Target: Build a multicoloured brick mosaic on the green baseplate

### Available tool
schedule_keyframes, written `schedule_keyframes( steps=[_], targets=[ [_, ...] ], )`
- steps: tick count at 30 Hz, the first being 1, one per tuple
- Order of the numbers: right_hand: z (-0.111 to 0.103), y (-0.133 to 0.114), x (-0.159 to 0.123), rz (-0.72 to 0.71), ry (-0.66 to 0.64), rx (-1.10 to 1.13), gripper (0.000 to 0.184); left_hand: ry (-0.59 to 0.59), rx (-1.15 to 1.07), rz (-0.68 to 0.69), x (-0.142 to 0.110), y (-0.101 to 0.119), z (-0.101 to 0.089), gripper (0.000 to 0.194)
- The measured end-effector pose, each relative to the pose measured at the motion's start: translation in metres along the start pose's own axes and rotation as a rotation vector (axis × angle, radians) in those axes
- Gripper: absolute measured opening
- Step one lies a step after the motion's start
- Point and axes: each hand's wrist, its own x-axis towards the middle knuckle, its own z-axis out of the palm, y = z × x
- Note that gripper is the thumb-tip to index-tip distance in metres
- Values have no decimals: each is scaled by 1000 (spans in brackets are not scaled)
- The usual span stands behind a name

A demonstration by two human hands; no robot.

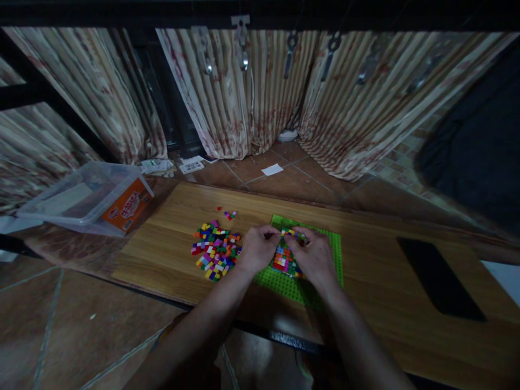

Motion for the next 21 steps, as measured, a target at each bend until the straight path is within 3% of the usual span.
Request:
schedule_keyframes(
  steps=[9, 21],
  targets=[
    [-2, 2, 0, -47, -23, -22, 42, -1, 11, -11, -3, 11, -2, 20],
    [0, 1, 0, 47, -44, 24, 43, 11, 27, -66, -2, 13, -1, 21]
  ],
)
